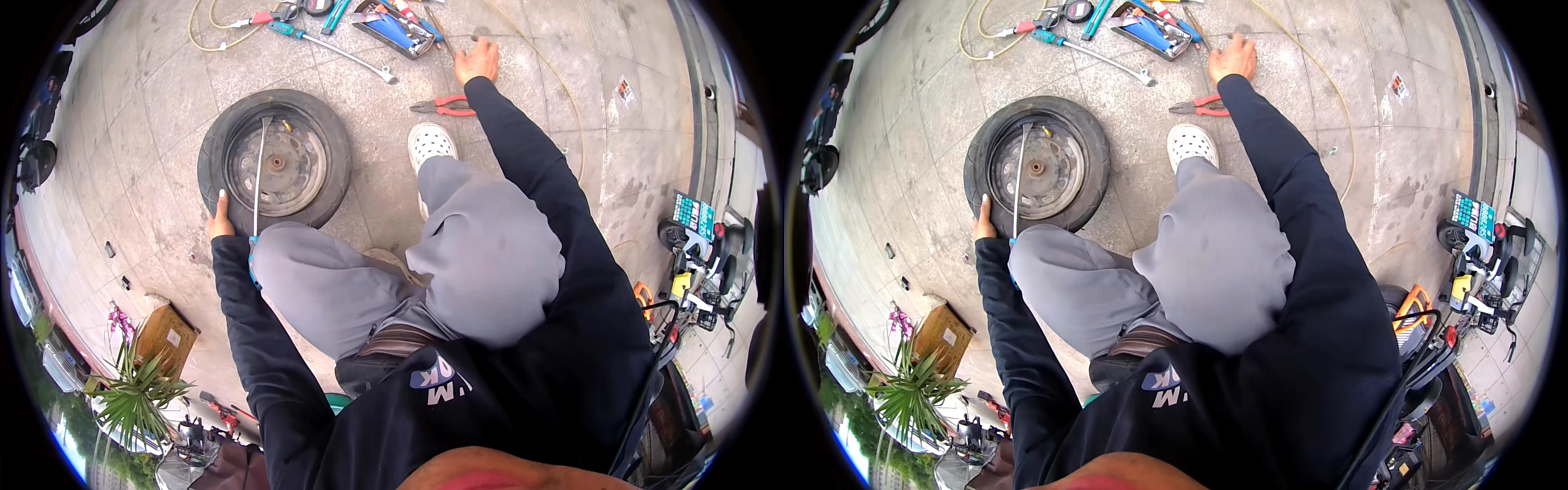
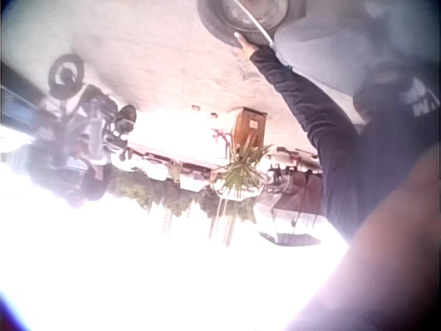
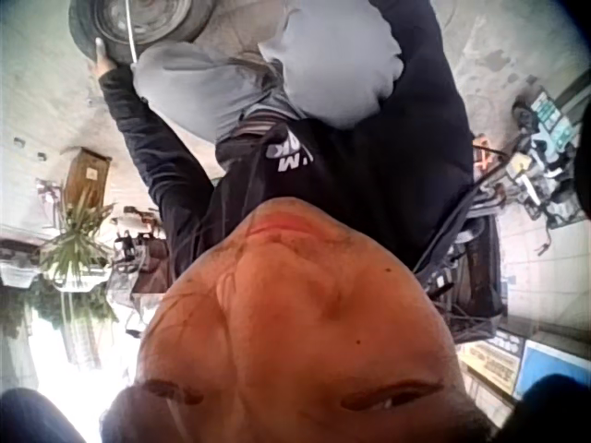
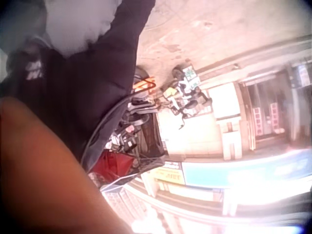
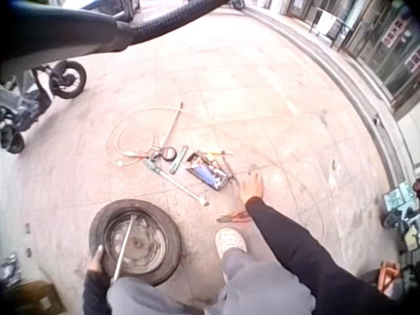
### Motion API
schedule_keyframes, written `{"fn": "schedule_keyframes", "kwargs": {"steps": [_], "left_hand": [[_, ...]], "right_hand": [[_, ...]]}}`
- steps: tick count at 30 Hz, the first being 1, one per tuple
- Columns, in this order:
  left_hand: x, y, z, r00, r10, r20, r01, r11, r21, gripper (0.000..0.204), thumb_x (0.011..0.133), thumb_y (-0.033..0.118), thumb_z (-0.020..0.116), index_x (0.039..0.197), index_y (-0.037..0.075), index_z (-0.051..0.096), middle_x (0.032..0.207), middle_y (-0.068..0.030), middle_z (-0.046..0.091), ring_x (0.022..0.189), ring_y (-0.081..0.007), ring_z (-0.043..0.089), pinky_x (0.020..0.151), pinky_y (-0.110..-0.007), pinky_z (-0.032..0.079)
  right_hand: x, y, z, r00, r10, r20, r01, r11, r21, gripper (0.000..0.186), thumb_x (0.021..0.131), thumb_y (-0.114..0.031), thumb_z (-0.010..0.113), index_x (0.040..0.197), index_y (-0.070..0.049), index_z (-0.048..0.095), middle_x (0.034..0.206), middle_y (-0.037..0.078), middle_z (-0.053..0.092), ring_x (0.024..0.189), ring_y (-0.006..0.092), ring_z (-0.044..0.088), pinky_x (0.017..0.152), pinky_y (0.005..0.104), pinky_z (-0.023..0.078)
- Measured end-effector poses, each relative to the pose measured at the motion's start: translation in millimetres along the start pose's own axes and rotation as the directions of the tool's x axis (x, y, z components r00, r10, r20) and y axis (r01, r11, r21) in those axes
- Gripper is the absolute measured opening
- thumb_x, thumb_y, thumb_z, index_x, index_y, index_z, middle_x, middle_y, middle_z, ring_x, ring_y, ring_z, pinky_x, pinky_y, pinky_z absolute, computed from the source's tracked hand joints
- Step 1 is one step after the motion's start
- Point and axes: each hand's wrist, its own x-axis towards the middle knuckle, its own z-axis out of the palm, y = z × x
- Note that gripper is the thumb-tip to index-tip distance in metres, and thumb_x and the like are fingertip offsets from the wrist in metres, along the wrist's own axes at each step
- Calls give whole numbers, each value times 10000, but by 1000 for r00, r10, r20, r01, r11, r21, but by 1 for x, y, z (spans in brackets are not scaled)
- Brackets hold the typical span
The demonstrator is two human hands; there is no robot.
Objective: The person removes a tire from a wheel rim using a tire lever, then pours a dark liquid from a bottle into the rim. The person then moves indoors and uses an angle grinder on a metal part.
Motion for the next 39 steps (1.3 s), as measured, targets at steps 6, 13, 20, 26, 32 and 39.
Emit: {"fn": "schedule_keyframes", "kwargs": {"steps": [6, 13, 20, 26, 32, 39], "left_hand": [[15, 7, -5, 990, 95, 99, -84, 990, -109, 655, 851, 382, 804, 1262, -96, 626, 1218, -194, 680, 1069, -244, 660, 960, -341, 501], [12, 13, -6, 978, 207, -37, -190, 947, 259, 924, 755, 541, 833, 1268, -182, 573, 1246, -310, 645, 1124, -362, 643, 1013, -403, 477], [-1, 9, 10, 965, 259, -37, -256, 964, 78, 823, 762, 500, 851, 1268, -106, 621, 1218, -235, 686, 1105, -316, 657, 1003, -392, 481], [20, -47, -27, 955, 259, -144, -196, 916, 350, 1040, 678, 589, 876, 1293, -182, 545, 1264, -328, 627, 1175, -387, 624, 1030, -407, 469], [-5, -17, -6, 972, 216, -96, -194, 961, 195, 1060, 654, 584, 894, 1286, -190, 539, 1230, -322, 639, 1164, -375, 632, 1017, -412, 478], [-34, 72, 23, 920, 391, -9, -379, 897, 226, 1065, 653, 570, 899, 1364, -127, 522, 1273, -326, 627, 1232, -388, 608, 1067, -432, 455]], "right_hand": [[13, 81, 1, 942, 315, 113, -311, 949, -49, 730, 794, -413, 779, 1379, -51, 536, 1296, 254, 573, 1208, 406, 584, 1027, 470, 474], [25, -64, 36, 884, -466, 39, 438, 855, 278, 351, 863, -291, 669, 1161, -107, 658, 1081, 141, 660, 1025, 354, 658, 879, 476, 538], [-15, -177, 101, 684, -579, 444, 559, 807, 192, 325, 880, -225, 652, 1162, -63, 636, 1113, 186, 670, 1035, 373, 684, 888, 494, 550], [-14, -223, 112, 691, -365, 625, 88, 899, 428, 355, 843, -193, 611, 1153, -23, 646, 1107, 258, 697, 1043, 417, 674, 959, 477, 515], [23, -302, -90, 657, -658, 368, -318, 201, 927, 233, 960, -221, 610, 1067, -15, 629, 804, 74, 620, 656, 172, 621, 651, 345, 524], [69, -443, -233, 438, -887, 146, -429, -64, 901, 221, 991, -304, 546, 912, -97, 538, 686, 16, 526, 526, 154, 516, 456, 319, 450]]}}
